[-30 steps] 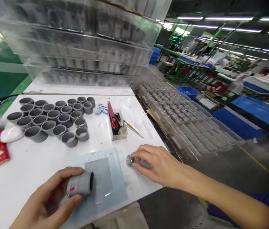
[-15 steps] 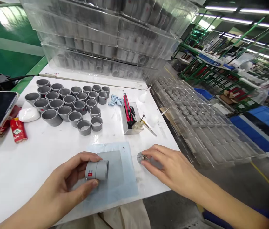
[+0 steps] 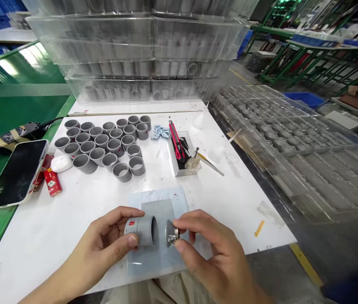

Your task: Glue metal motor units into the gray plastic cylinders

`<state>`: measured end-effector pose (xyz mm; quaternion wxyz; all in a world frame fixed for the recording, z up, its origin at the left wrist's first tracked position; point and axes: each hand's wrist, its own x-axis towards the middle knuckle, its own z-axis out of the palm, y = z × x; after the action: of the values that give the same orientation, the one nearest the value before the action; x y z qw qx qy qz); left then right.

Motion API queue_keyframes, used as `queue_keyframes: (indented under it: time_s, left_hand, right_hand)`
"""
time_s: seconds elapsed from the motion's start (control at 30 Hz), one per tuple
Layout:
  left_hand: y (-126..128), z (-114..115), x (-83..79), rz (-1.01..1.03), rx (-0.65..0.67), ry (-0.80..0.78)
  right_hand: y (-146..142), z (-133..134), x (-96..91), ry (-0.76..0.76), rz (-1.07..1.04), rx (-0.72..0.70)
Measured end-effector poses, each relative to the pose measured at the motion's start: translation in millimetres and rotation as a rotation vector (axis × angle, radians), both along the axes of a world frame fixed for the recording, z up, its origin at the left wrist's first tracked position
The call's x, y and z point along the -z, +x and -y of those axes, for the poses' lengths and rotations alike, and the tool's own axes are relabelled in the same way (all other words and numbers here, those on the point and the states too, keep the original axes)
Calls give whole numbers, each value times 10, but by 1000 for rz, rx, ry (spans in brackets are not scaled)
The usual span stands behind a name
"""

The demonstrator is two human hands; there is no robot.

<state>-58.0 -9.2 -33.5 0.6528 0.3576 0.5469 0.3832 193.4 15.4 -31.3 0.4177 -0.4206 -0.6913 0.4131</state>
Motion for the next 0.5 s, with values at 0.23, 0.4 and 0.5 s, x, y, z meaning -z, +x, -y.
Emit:
queue_keyframes:
  time_s: [0.23, 0.4, 0.5]
  left_hand:
    - [6, 5, 3, -9, 11, 27]
    - [12, 16, 1, -4, 34, 19]
    - [12, 20, -1, -8, 45, 12]
  right_hand:
    - [-165, 20, 116, -86, -131, 51]
    - [-170, 16, 127, -88, -125, 35]
    - [-168, 23, 128, -89, -119, 18]
